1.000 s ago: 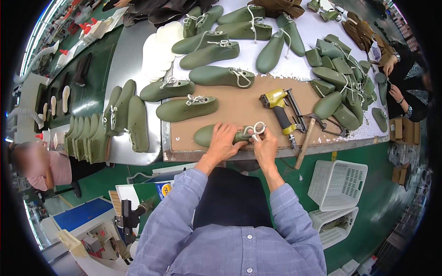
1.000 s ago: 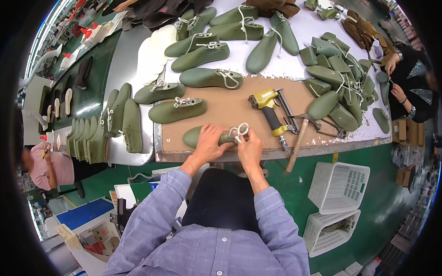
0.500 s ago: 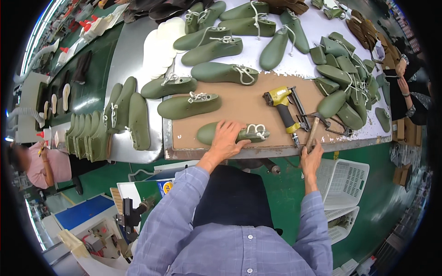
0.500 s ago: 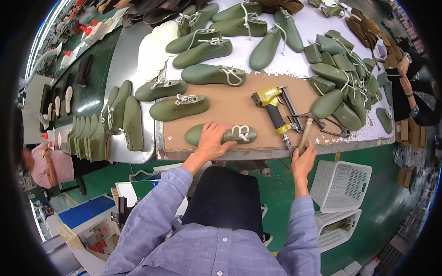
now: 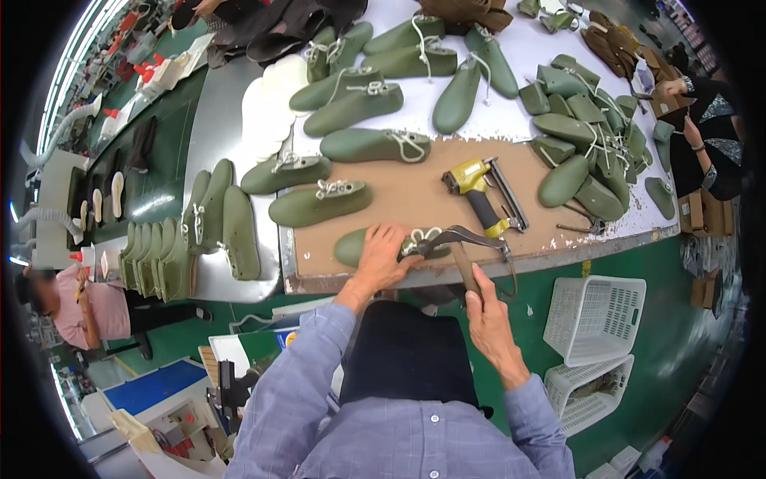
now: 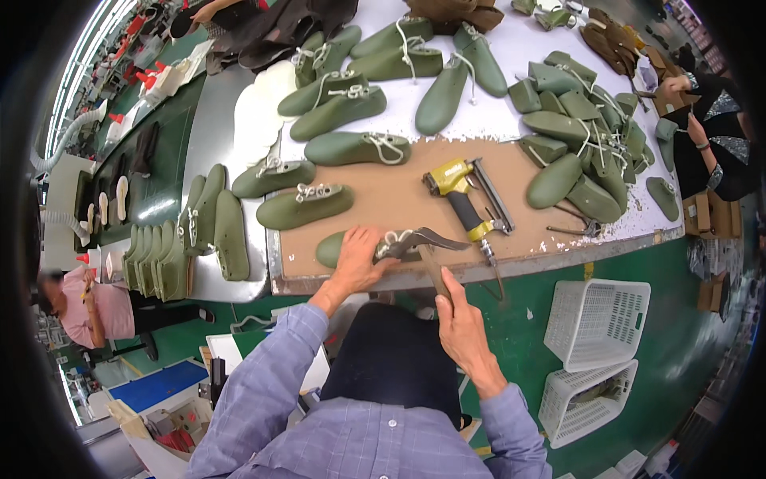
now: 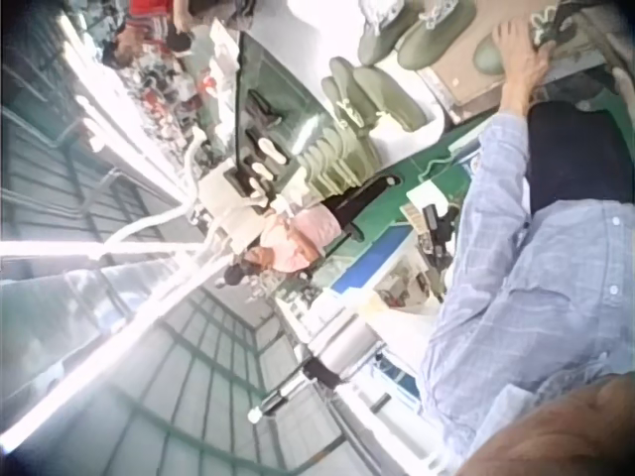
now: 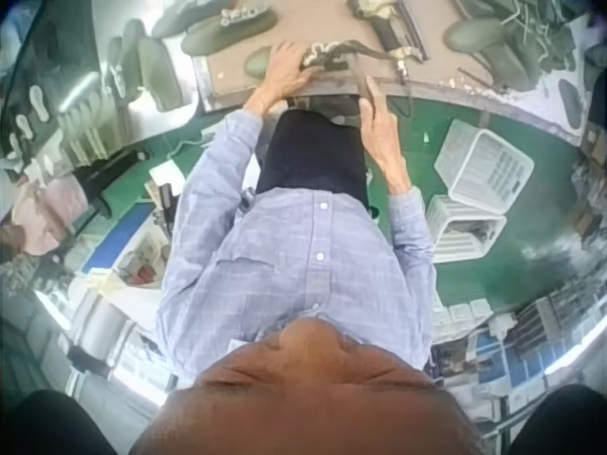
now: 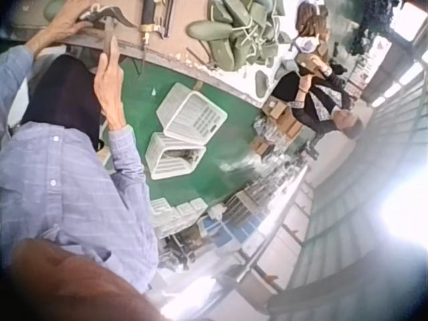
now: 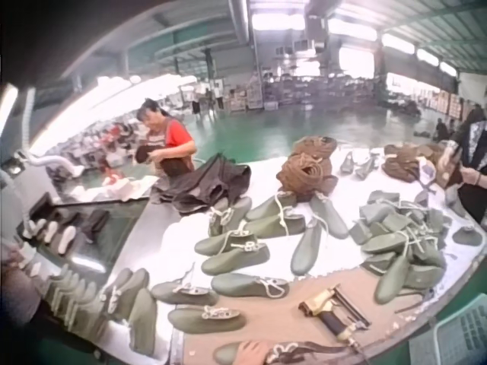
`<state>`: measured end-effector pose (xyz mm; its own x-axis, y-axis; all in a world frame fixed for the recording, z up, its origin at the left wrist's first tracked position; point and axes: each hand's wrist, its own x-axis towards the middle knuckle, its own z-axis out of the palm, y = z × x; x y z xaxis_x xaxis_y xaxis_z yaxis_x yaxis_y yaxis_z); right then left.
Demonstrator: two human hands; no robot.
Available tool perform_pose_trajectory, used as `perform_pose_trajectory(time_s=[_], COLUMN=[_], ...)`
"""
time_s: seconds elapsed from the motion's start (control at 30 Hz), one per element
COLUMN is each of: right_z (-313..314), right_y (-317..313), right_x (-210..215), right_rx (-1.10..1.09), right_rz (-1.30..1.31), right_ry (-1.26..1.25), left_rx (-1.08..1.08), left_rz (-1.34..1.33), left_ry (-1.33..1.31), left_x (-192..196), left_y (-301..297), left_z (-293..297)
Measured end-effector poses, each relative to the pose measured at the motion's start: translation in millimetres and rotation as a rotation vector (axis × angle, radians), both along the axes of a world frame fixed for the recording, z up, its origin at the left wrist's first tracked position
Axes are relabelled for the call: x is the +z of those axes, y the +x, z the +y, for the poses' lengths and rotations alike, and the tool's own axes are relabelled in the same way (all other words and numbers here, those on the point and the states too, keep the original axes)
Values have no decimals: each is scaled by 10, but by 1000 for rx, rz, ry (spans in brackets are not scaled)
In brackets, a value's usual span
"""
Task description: The person assembles green slip-on shoes by inserting a white elastic cord into the upper and securing it with a metal staple using a hammer. They repeatedly pick up a shoe, thread the cord, hammer the staple, and place the finished shoe aside. The workspace contains many green shoe uppers, white insoles, and tools.
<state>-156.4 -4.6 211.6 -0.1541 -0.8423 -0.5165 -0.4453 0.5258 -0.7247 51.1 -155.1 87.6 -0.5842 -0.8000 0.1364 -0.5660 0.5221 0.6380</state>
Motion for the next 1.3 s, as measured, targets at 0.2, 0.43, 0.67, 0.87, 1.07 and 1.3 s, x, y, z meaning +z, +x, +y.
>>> perform_pose_trajectory(time_s=[0.2, 0.43, 0.67, 0.87, 1.07, 1.3], right_z=[249, 105, 359, -124, -1073, -1134], right_y=[-18, -282, -1538, -1640, -631, -835], right_x=[-218, -354, -1202, -1483, -1176, -1324], right_rx=[-414, -209, -410, -469, -70, -3], right_rz=[-41, 216, 742, 1035, 818, 784], right_ry=[-661, -418, -388, -384, -577, -556], left_rx=[-10, -27, 300, 372, -149, -457], left_rz=[-24, -20, -244, -89, 112, -323], left_ry=[-22, -60, -286, -480, -248, -396], left_x=[35, 41, 207, 606, 608, 103], left_y=[-54, 143, 1399, 721, -918, -2351], left_z=[-3, -81, -410, -669, -1556, -2789])
